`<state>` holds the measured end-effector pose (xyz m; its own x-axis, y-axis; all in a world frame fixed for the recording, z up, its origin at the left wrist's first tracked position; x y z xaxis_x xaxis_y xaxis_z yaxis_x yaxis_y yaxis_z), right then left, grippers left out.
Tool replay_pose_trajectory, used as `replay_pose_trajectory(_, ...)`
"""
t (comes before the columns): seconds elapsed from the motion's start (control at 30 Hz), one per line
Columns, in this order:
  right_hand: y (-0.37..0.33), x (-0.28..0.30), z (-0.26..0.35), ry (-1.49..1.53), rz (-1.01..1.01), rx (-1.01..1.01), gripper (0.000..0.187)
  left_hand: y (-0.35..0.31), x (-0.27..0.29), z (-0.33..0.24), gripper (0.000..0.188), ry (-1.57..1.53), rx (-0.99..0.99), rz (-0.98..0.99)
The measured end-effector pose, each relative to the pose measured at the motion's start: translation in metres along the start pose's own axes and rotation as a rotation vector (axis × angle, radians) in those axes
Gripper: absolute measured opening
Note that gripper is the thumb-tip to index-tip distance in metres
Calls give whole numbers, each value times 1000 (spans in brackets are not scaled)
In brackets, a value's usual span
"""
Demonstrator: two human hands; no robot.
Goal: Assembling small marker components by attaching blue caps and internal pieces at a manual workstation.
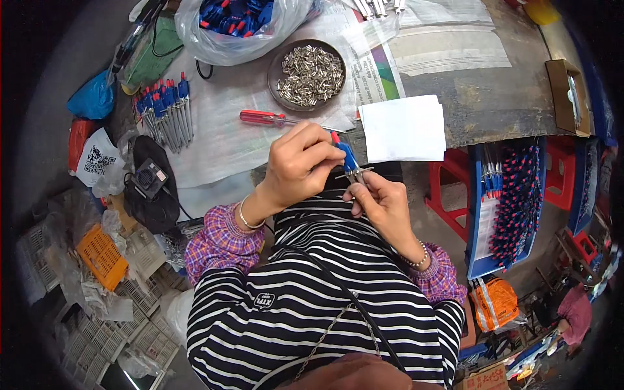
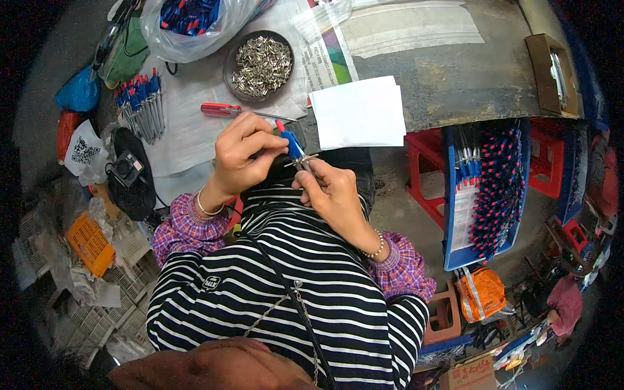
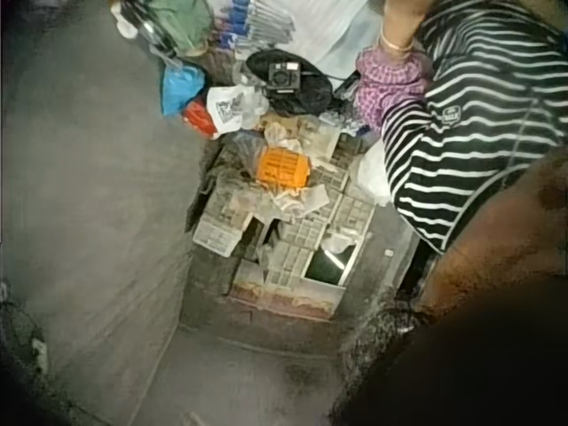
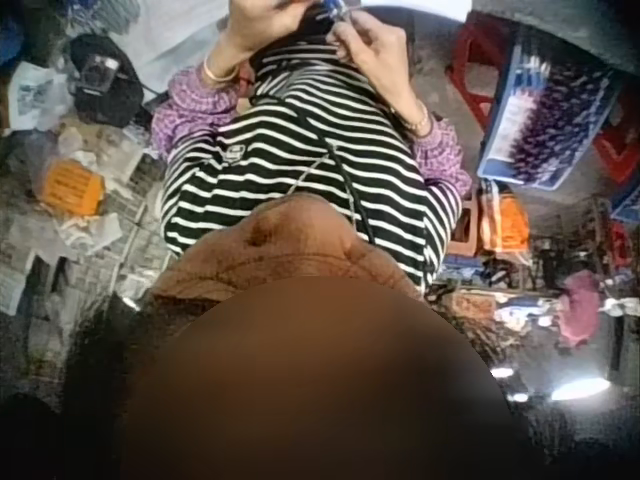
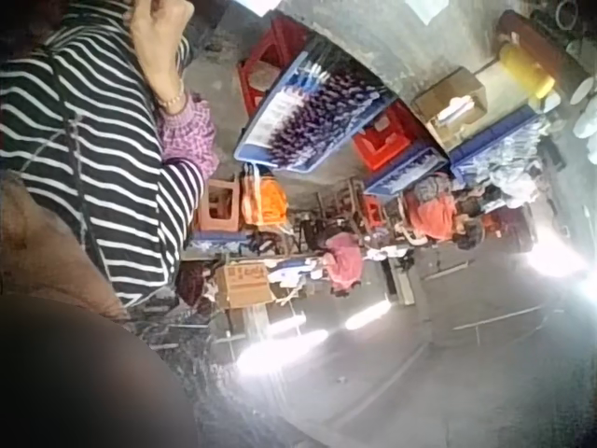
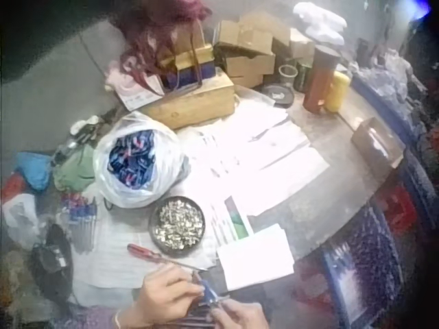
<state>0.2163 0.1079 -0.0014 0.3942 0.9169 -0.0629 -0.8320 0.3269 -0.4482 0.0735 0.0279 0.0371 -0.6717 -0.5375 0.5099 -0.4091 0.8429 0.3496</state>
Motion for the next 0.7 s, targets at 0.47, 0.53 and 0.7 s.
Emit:
replay_pose_trajectory(0.47, -6, 4, 9, -414, -137, 288, 9, -6, -4, 20, 36, -784, 736, 110)
replay_pose_trajectory(0.53, -6, 4, 11, -423, -127, 288, 9, -11, -5, 27, 35, -857, 753, 131)
replay_pose_trajectory(0.7, -4, 3, 8, -321, -56, 235, 12, -14, -7, 31, 35, -933, 781, 147)
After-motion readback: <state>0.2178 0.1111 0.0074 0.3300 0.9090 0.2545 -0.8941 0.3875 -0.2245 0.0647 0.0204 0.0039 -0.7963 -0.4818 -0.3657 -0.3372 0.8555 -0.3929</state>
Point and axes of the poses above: each hand's wrist, its own y-axis towards the middle knuckle, its own x-axis out of the back of the hand, z = x × y, the point moved 4 cm from there along y, towards the middle knuckle, and after that the axes turned 8 degrees about -y, right-handed, at the moved point
